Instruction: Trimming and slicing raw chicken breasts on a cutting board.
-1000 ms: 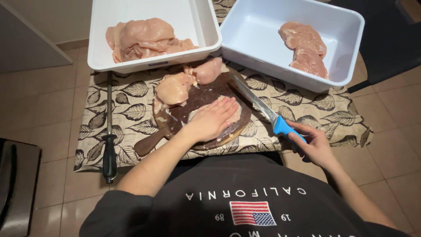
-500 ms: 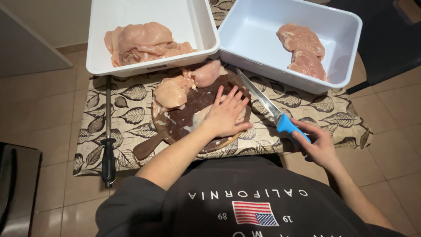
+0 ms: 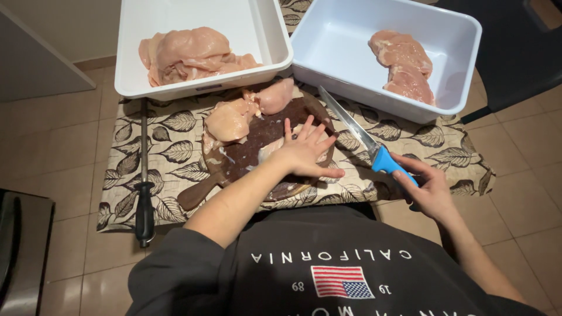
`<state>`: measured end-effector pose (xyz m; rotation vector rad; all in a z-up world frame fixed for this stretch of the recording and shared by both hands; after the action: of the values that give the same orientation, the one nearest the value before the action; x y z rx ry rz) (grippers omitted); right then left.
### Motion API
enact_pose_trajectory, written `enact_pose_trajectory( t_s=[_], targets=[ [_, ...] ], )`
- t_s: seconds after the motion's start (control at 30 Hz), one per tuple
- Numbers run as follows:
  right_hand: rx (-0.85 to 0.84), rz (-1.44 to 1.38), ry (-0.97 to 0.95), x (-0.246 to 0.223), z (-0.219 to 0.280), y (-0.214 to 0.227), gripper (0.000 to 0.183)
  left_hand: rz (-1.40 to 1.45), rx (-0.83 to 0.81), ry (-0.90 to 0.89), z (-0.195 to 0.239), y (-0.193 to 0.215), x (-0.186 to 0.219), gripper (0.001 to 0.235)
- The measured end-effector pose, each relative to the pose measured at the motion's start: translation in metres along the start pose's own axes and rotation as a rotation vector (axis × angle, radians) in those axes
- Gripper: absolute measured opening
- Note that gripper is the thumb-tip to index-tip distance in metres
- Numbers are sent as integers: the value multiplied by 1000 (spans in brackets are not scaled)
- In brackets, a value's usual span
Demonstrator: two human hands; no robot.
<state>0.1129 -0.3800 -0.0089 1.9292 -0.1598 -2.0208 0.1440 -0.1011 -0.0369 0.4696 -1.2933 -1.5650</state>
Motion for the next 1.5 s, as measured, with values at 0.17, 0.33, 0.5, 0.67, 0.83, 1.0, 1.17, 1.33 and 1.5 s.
enact_pose_trajectory(
  t_s=[0.17, 0.33, 0.5, 0.67, 0.83, 1.0, 1.17, 1.33, 1.5],
  targets=[
    [-36, -8, 19, -9, 4, -8, 39, -25, 222, -143, 15, 5, 5, 109],
    [-33, 12, 23, -13, 10, -4, 40, 433, 764, -504, 47, 28, -18, 62],
    [-6, 358, 282, -44, 23, -6, 42, 135, 560, -190, 128, 21, -32, 23],
    [28, 499, 492, -70, 40, -20, 41, 121, 594, -254, 177, 28, -9, 30],
    [-26, 589, 594, -53, 44, -39, 51, 116, 529, -287, 181, 19, -15, 32],
    [32, 659, 571, -37, 45, -33, 52, 168, 620, -273, 178, 17, -17, 32],
    [-27, 840, 584, -65, 51, -50, 53, 3, 703, -247, 165, 3, -22, 36],
    [-193, 917, 519, -67, 50, -65, 58, -53, 708, -269, 172, 11, -5, 22],
    [-284, 931, 503, -63, 48, -70, 64, -49, 664, -277, 178, 14, -7, 11]
  ],
)
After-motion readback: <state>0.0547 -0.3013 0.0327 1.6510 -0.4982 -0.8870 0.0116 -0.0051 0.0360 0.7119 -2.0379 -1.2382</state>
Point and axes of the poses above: each hand's wrist, its own z-axis away from the middle knuckle, its own y-axis out of the back of the hand, x = y × z, the point moved 7 cm from there along -z, towards the middle knuckle, and after that the axes turned 6 degrees about -y, right-handed, at the moved point
